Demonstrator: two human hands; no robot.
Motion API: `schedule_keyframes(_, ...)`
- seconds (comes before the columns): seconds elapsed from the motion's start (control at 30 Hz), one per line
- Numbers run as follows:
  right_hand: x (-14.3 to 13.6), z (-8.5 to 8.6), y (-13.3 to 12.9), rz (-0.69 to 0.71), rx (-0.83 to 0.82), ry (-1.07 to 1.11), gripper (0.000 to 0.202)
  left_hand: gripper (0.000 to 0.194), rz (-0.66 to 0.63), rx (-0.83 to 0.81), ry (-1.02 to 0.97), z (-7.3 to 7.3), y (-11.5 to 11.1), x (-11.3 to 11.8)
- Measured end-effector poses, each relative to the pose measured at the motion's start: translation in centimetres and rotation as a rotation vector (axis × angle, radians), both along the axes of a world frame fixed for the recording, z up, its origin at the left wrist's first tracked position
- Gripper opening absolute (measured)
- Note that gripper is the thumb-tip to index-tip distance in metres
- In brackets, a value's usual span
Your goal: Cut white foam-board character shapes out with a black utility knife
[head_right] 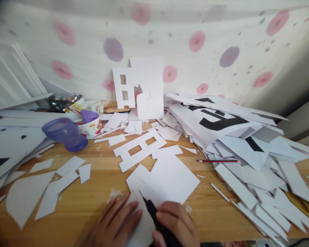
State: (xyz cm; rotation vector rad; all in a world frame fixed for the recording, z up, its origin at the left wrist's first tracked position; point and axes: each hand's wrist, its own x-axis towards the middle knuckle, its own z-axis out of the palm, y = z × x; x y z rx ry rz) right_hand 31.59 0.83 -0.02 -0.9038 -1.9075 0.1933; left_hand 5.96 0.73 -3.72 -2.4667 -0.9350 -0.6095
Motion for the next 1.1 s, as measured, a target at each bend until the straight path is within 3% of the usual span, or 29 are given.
schedule_keyframes(0.07,-0.4,-0.1,0.2,-0.015,-0.030,0.090,0.031,0.039,0.014,-0.023,-0.078,-0.1,-0.3,0.2)
schedule_keyframes(0.23,-1.8,-1.5,0.1,0.041,-0.382,0.543,0.025,0.037,-0.012,-0.096,-0.181,-0.2,-0.8,0.7)
schedule_keyframes(0.33,-2.2,-2.1,0.0,0.066,-0.446,0.685,0.023,0.031,-0.025,-0.048,-0.356,-0.6,-0.8,1.4)
schedule_keyframes(0.6,-2.1,-2.2,1.2,0.006,-0.258,0.565,0.033,0.016,-0.082,0.026,-0.412,-1.4,-0.6,1.6)
schedule_keyframes(0.83,-2.4,-1.4,1.0,-0.071,-0.244,0.586,0.025,0.018,-0.076,-0.021,-0.345,0.8,-0.6,1.2)
schedule_keyframes(0.93,-2.7,-1.0,0.7,-0.074,-0.322,0.611,0.027,0.017,-0.089,-0.059,-0.297,0.9,-0.6,1.3)
schedule_keyframes(1.03,-2.8,-0.7,0.4,-0.073,-0.475,0.655,0.029,0.016,-0.075,0.012,-0.444,0.0,-0.7,1.6)
schedule_keyframes(1.1,-2.8,-0.7,0.2,-0.080,-0.494,0.689,0.026,0.019,-0.084,-0.015,-0.459,-0.8,-0.9,1.8)
